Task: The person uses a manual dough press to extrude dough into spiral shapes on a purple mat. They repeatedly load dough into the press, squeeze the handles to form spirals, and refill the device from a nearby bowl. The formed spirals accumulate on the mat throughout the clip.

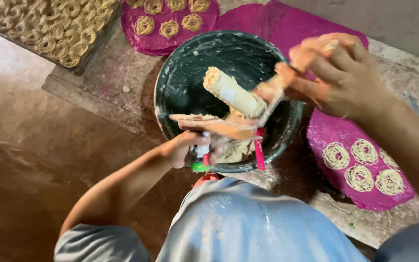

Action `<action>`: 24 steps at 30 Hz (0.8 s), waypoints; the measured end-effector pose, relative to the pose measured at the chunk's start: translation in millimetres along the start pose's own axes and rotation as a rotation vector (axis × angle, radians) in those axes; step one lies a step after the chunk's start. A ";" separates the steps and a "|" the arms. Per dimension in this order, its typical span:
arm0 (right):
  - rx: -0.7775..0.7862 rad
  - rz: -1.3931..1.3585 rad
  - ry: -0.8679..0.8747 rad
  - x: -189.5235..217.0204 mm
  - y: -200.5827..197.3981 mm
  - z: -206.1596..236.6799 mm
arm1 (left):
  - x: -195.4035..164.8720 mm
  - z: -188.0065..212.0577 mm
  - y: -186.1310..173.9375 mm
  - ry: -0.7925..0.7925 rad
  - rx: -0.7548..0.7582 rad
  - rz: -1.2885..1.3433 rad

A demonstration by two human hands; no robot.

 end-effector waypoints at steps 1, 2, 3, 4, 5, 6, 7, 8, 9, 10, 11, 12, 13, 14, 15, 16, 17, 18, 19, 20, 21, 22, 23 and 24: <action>0.065 -0.031 0.147 7.6 14.6 -1.7 | -8.4 0.3 0.9 0.085 0.032 -0.064; 0.133 -0.065 0.294 21.4 30.5 0.0 | -25.7 3.3 -4.6 0.256 -0.033 -0.170; 0.286 -0.219 0.351 45.4 57.1 0.4 | -44.4 6.0 -9.0 0.427 -0.099 -0.276; 0.436 -0.371 0.403 65.2 79.7 5.3 | -63.7 10.9 -12.0 0.601 -0.165 -0.387; 1.128 -0.465 0.393 105.1 130.1 31.9 | -73.1 14.2 -16.2 0.635 -0.288 -0.592; 1.258 -0.485 0.328 133.4 145.0 37.2 | -81.2 17.3 -18.8 0.658 -0.413 -0.798; 1.383 -0.500 0.263 159.2 154.4 43.7 | -88.8 19.2 -19.0 0.674 -0.536 -1.009; 1.264 -0.507 0.205 174.9 156.6 35.6 | -95.6 21.7 -15.2 0.772 -0.565 -1.030; 1.147 -0.512 0.150 187.2 156.4 26.9 | -100.1 24.2 -9.9 0.870 -0.590 -1.050; 1.030 -0.514 0.098 192.6 154.9 18.6 | -103.8 26.8 -4.2 0.969 -0.613 -1.070; 1.156 -0.571 0.198 188.9 161.9 25.3 | -103.7 25.4 -3.1 0.966 -0.608 -1.019; 1.281 -0.626 0.302 183.3 166.9 32.6 | -103.7 24.5 -2.1 0.961 -0.603 -0.969; 1.404 -0.679 0.409 175.4 171.5 39.9 | -104.4 24.3 -1.3 0.956 -0.598 -0.918; 1.464 -0.601 0.343 167.7 175.4 41.7 | -106.1 25.4 0.7 0.953 -0.612 -0.938; 1.519 -0.521 0.275 159.0 178.4 44.3 | -108.2 27.2 2.5 0.951 -0.626 -0.957; 1.569 -0.441 0.205 152.7 181.8 46.4 | -110.7 29.3 4.0 0.949 -0.641 -0.979; 1.473 -0.422 0.237 147.8 185.6 38.3 | -113.0 31.3 6.6 0.945 -0.651 -1.031; 1.376 -0.402 0.268 144.6 188.1 30.9 | -115.1 33.0 9.1 0.943 -0.660 -1.083; 1.276 -0.379 0.297 142.8 189.4 24.3 | -116.8 34.6 11.7 0.943 -0.668 -1.135; 1.242 -0.411 0.324 146.7 190.2 22.5 | -117.1 34.7 9.7 0.908 -0.685 -1.105; 1.206 -0.444 0.349 152.7 189.0 21.7 | -116.8 34.8 7.2 0.872 -0.703 -1.075; 1.170 -0.478 0.371 158.7 186.9 21.8 | -115.8 34.3 4.4 0.836 -0.723 -1.045; 1.177 -0.493 0.361 165.7 185.1 24.6 | -115.8 34.9 5.7 0.855 -0.720 -1.061; 1.186 -0.509 0.354 172.4 182.4 28.2 | -115.0 34.7 6.9 0.870 -0.713 -1.078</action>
Point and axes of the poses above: each hand's wrist, its own z-axis away from the middle knuckle, its own y-axis out of the palm, x = y × z, the point moved 7 cm from there along -z, towards the middle knuckle, and after that the axes turned 4 degrees about y, right-handed, at the moved point
